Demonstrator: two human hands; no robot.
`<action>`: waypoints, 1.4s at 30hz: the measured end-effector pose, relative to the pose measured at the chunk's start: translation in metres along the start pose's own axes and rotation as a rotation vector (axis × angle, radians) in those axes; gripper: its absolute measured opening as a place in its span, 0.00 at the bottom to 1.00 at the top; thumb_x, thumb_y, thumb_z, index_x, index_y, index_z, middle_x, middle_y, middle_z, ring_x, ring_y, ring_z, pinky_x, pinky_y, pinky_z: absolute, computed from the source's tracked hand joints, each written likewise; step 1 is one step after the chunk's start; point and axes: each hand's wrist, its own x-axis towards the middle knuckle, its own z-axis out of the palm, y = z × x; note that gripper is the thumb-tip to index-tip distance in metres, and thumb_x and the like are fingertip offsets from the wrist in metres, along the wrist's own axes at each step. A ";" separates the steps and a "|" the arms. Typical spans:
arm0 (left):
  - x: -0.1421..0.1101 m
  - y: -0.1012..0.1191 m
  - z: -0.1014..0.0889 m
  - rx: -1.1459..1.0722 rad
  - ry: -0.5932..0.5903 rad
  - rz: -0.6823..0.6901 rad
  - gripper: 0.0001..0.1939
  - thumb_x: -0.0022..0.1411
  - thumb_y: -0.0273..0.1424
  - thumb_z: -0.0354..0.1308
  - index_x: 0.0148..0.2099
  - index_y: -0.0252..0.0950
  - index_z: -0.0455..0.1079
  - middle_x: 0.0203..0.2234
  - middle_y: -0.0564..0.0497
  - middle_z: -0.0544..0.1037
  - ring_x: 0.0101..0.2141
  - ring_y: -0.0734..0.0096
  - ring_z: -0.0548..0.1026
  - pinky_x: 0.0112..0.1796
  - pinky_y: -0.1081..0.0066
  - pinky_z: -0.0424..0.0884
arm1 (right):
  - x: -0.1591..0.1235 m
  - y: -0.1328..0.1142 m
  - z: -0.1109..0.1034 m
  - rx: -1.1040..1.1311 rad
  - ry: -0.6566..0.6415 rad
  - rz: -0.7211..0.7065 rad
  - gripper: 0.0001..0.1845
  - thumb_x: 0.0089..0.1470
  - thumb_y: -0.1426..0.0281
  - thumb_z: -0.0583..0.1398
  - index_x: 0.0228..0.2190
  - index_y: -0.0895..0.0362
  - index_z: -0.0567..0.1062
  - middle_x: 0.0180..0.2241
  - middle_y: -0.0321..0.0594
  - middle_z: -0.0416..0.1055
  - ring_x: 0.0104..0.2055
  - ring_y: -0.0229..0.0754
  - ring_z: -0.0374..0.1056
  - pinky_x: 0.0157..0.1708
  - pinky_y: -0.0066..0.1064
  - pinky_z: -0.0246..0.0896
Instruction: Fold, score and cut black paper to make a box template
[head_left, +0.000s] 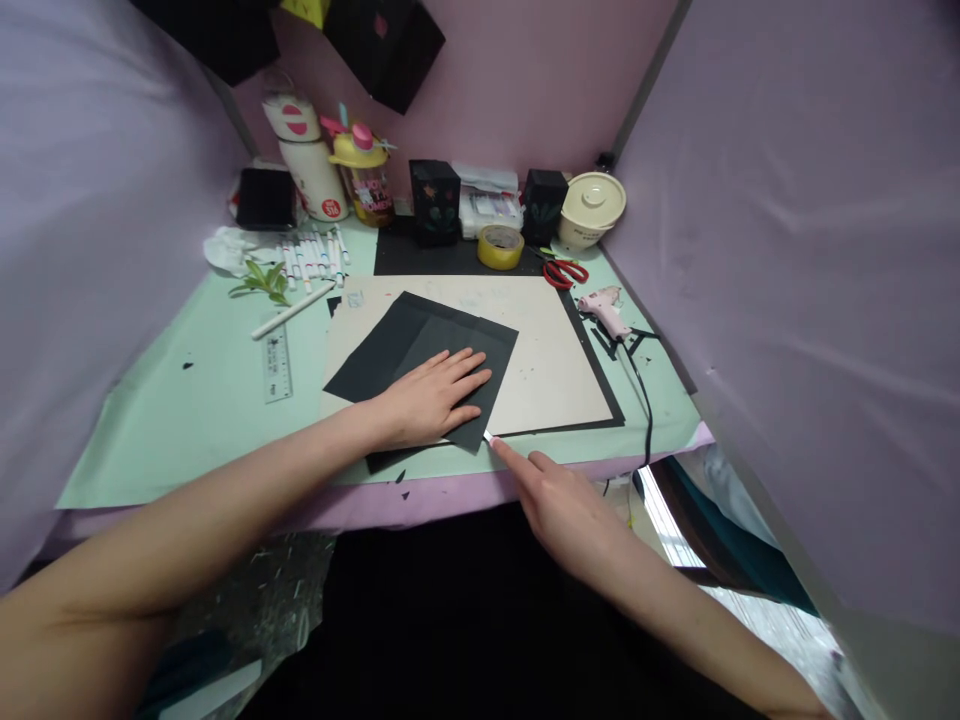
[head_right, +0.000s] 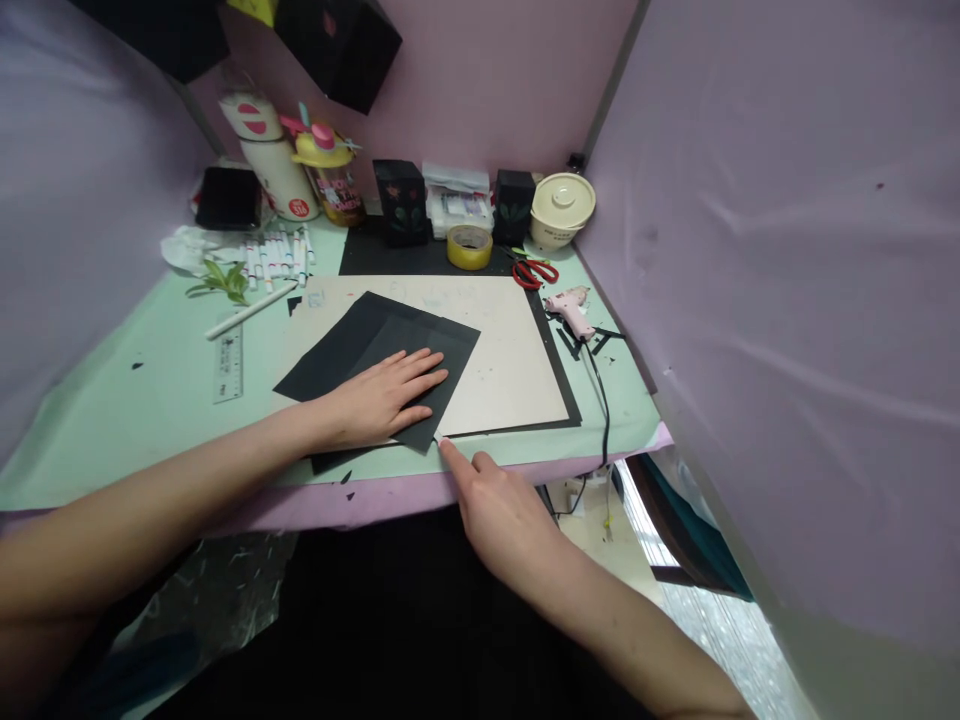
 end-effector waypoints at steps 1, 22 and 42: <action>-0.001 -0.001 -0.001 0.002 -0.004 0.007 0.31 0.72 0.46 0.43 0.70 0.37 0.52 0.70 0.47 0.47 0.69 0.63 0.43 0.66 0.62 0.39 | 0.001 0.000 -0.001 0.001 -0.005 0.002 0.34 0.61 0.78 0.47 0.67 0.51 0.54 0.39 0.46 0.72 0.31 0.43 0.70 0.30 0.33 0.58; -0.004 -0.014 -0.003 -0.037 -0.038 0.145 0.31 0.71 0.46 0.43 0.70 0.39 0.51 0.70 0.48 0.46 0.69 0.64 0.42 0.66 0.60 0.39 | 0.009 0.005 -0.011 0.053 -0.042 -0.048 0.34 0.60 0.79 0.47 0.66 0.51 0.55 0.39 0.47 0.73 0.35 0.45 0.70 0.36 0.35 0.60; -0.005 -0.022 -0.004 -0.047 -0.060 0.212 0.32 0.71 0.48 0.43 0.71 0.39 0.49 0.70 0.49 0.46 0.69 0.64 0.41 0.66 0.61 0.37 | 0.014 0.023 -0.008 0.157 0.043 -0.188 0.29 0.65 0.74 0.47 0.64 0.46 0.59 0.43 0.45 0.75 0.41 0.45 0.72 0.40 0.34 0.63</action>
